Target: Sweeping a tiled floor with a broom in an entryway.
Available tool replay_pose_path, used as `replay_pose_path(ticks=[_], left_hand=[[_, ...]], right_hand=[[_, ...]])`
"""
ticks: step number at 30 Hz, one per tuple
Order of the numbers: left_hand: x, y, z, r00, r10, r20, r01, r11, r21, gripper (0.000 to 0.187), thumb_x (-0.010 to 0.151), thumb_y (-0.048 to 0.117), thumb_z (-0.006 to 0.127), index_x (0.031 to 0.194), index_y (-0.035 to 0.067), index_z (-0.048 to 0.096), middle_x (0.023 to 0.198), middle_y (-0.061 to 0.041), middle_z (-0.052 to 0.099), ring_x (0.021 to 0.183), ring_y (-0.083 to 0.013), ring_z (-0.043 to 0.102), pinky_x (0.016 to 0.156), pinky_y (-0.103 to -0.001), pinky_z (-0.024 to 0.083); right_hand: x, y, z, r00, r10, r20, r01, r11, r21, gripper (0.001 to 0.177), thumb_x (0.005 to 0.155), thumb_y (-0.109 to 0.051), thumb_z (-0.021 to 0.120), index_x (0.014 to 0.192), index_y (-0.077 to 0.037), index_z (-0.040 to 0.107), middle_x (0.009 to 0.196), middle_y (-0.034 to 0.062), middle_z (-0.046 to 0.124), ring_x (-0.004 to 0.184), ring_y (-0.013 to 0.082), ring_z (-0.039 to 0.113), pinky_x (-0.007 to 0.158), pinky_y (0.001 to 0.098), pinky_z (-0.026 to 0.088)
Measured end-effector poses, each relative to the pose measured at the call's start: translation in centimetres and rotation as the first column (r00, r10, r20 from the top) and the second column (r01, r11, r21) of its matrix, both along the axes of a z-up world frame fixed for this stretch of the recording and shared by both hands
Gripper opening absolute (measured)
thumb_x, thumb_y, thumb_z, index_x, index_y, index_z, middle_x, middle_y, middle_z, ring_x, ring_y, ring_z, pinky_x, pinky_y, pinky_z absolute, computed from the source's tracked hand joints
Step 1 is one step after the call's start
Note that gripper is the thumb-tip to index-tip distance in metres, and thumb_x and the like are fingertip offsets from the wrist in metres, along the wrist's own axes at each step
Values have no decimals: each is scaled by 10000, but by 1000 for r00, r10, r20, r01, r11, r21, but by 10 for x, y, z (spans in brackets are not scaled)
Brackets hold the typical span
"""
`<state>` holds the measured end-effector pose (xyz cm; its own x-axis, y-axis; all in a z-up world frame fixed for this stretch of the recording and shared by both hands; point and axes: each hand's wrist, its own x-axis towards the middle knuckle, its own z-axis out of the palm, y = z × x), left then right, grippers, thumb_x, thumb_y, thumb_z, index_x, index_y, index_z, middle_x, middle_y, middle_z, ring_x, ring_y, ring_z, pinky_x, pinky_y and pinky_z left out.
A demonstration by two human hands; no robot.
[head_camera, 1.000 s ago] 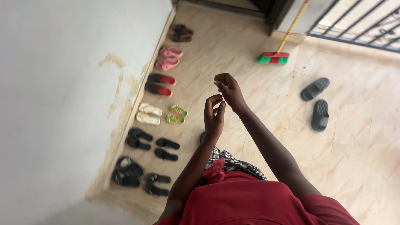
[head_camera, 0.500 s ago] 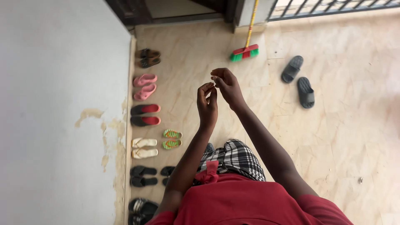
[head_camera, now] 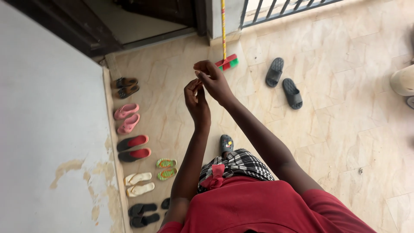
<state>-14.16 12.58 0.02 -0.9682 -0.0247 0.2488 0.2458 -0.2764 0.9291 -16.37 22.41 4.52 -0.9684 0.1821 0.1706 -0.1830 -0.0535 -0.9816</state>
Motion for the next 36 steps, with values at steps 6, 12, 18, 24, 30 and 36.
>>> replay_pose_path(ticks=[6,12,18,24,30,36], left_hand=[[-33,43,6,1000,-5,28,7,999,-44,263,1082,122,539,1303,-20,544,1327,-135,617,1248,-217,622,1099,-364,492],[-71,73,4,996,-42,76,44,999,-30,245,1087,108,538,1292,-25,549,1311,-139,623,1244,-216,616,1085,-354,490],[-131,93,3,999,-52,13,53,996,-71,238,1089,123,533,1281,-14,567,1307,-131,629,1217,-206,622,1061,-340,501],[-201,115,-6,995,-104,-9,102,988,-115,247,1074,134,573,1277,-7,575,1253,-129,658,1163,-186,629,1031,-327,509],[-255,135,5,978,-208,-6,206,971,-120,251,1075,152,577,1275,1,568,1263,-120,656,1175,-171,621,1036,-315,496],[-291,154,4,959,-283,34,285,952,-108,244,1078,144,562,1277,4,564,1254,-109,656,1179,-162,623,1033,-308,504]], right_hand=[[-33,51,1,1000,-27,1,27,999,31,247,1050,-169,629,1252,-27,620,1161,51,658,1097,125,623,945,300,519],[-62,82,-2,998,-63,3,63,998,17,255,1045,-175,627,1255,-31,611,1189,39,662,1142,119,623,970,297,515],[-99,106,-10,994,-107,-15,107,994,-4,253,1054,-178,637,1254,-25,614,1187,42,664,1152,122,625,976,299,511],[-142,128,-2,985,-170,13,171,985,-10,246,1049,-169,616,1246,-22,616,1170,47,673,1140,132,645,950,303,526],[-187,149,-1,976,-218,-21,218,976,-13,243,1050,-139,606,1259,-16,613,1220,74,671,1192,165,645,1021,323,515],[-217,164,-6,966,-257,18,257,967,4,251,1050,-142,603,1265,-14,615,1225,83,674,1185,167,642,1022,333,516]])
